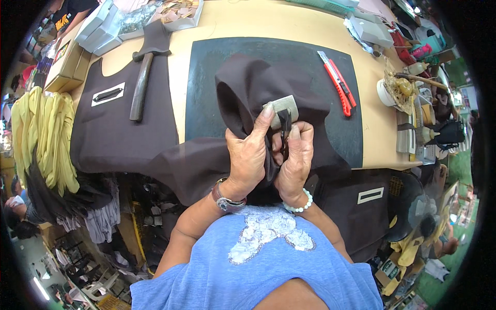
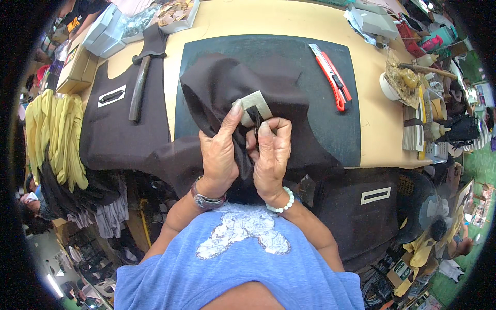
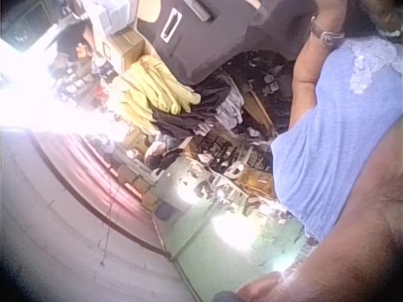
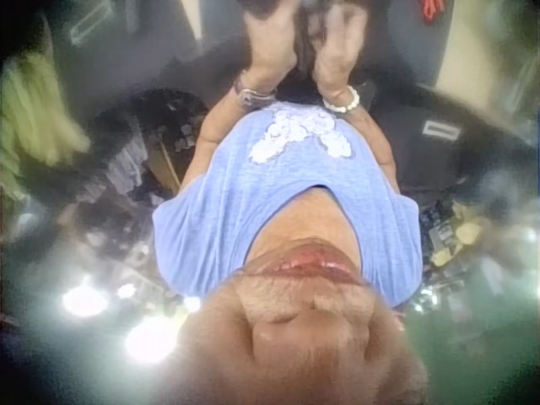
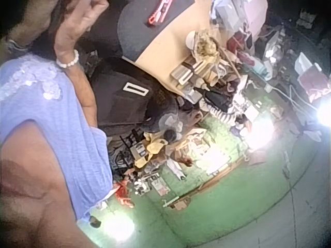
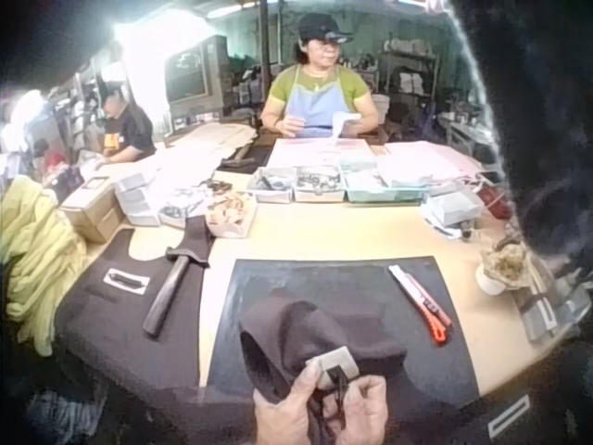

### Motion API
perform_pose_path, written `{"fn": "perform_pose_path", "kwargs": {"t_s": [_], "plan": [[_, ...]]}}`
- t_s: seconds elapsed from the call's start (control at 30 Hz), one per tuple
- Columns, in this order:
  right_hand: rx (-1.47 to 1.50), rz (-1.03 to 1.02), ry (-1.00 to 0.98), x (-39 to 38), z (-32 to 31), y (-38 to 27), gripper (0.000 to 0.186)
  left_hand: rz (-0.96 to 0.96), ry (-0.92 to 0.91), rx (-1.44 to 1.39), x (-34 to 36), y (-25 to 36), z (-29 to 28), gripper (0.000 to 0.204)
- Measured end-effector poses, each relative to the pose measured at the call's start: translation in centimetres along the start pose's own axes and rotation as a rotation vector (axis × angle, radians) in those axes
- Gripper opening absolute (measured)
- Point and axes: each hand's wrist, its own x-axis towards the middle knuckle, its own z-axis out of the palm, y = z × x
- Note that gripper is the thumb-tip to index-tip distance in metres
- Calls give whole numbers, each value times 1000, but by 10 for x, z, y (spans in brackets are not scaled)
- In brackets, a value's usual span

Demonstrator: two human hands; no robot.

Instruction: The person applies a white rectangular template to a black leather piece, cuts out a rectangular slot using a utility knife and small snips, then folds the material edges and secures them.

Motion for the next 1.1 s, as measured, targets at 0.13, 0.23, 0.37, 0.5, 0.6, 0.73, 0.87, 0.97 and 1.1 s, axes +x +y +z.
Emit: {"fn": "perform_pose_path", "kwargs": {"t_s": [0.13,0.23,0.37,0.5,0.6,0.73,0.87,0.97,1.1], "plan": [[-22,-8,20,0,2,0,19,-11,-31,-40,1,1,1,19],[-54,-40,11,1,1,2,17,2,-12,-20,1,0,2,20],[-131,-108,-23,3,-5,6,13,17,-9,-23,2,-4,-1,20],[-68,-20,-11,3,-6,2,13,41,-14,24,7,-4,-1,16],[-52,-138,-107,-1,-20,-6,29,17,-5,43,12,3,-2,18],[-798,-497,-154,11,-33,-40,13,19,-62,100,12,10,-4,19],[-1094,-871,-402,30,-19,-65,26,52,-79,149,11,13,-2,22],[-1367,-992,-531,39,-16,-76,38,58,-77,191,9,12,-3,23],[-1462,-1137,-608,50,-17,-77,33,51,-100,220,7,13,-3,24]]}}
